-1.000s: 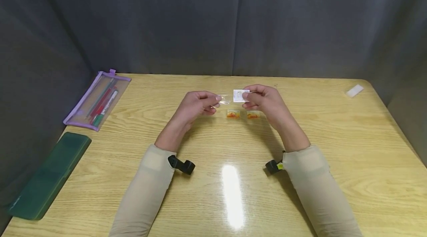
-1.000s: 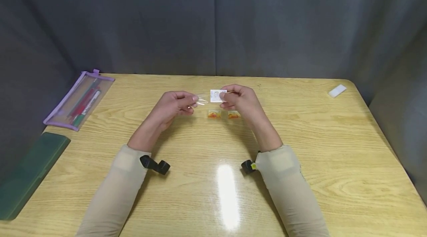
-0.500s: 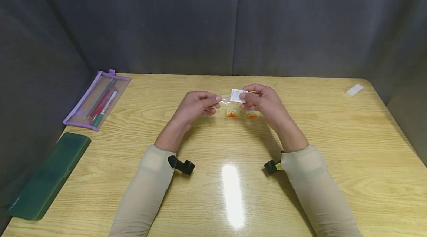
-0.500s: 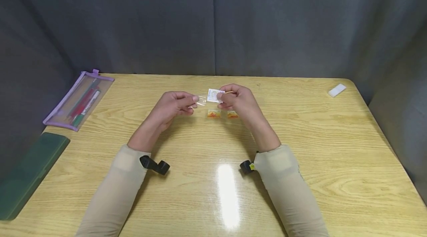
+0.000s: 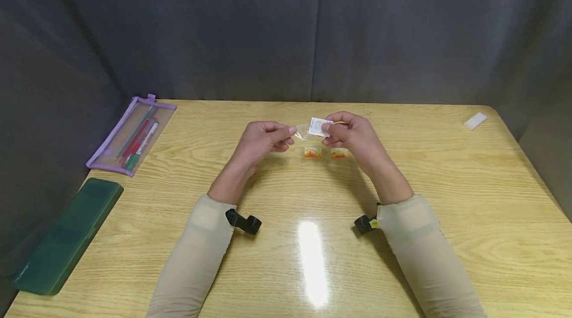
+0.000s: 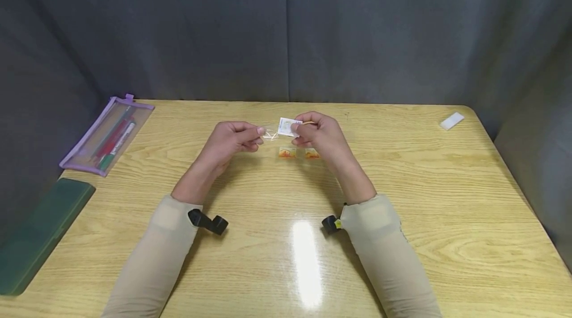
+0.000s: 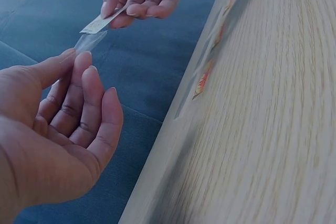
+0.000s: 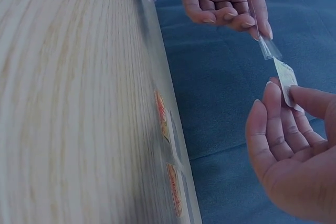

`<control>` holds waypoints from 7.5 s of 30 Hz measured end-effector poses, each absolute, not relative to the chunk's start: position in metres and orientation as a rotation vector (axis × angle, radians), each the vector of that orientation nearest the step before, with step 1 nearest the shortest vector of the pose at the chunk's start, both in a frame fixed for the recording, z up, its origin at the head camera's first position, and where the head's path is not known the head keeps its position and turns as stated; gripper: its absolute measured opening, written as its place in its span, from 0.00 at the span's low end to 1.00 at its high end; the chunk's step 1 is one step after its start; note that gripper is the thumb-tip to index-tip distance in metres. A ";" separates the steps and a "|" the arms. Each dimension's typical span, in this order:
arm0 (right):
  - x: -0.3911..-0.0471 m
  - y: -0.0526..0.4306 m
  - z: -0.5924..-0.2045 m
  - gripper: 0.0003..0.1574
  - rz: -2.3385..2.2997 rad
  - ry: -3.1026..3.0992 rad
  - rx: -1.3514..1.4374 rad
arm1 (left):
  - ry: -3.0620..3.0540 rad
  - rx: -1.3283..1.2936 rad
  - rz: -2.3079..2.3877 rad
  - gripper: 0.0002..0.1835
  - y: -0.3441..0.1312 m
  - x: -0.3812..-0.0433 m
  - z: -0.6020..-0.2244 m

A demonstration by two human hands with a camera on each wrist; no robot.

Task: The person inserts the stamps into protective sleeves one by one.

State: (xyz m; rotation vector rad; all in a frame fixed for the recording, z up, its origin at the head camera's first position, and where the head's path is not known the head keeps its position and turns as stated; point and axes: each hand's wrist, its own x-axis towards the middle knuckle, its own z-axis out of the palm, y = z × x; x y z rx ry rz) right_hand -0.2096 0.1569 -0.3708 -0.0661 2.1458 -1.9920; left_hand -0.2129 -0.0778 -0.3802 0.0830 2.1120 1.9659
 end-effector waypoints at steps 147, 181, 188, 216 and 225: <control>-0.203 0.147 -0.368 0.15 -1.852 2.346 -0.120 | 2.098 0.101 2.028 0.15 -0.062 -0.208 -0.382; -0.204 0.158 -0.363 0.18 -1.784 2.228 -0.152 | 2.061 0.132 1.986 0.15 -0.065 -0.209 -0.381; -0.204 0.157 -0.364 0.17 -1.783 2.244 -0.156 | 2.043 0.139 1.997 0.15 -0.064 -0.207 -0.381; -0.205 0.152 -0.367 0.14 -1.775 2.266 -0.130 | 2.102 0.128 1.980 0.15 -0.060 -0.206 -0.382; -0.204 0.154 -0.367 0.21 -1.828 2.231 -0.182 | 2.110 0.112 2.001 0.15 -0.060 -0.207 -0.382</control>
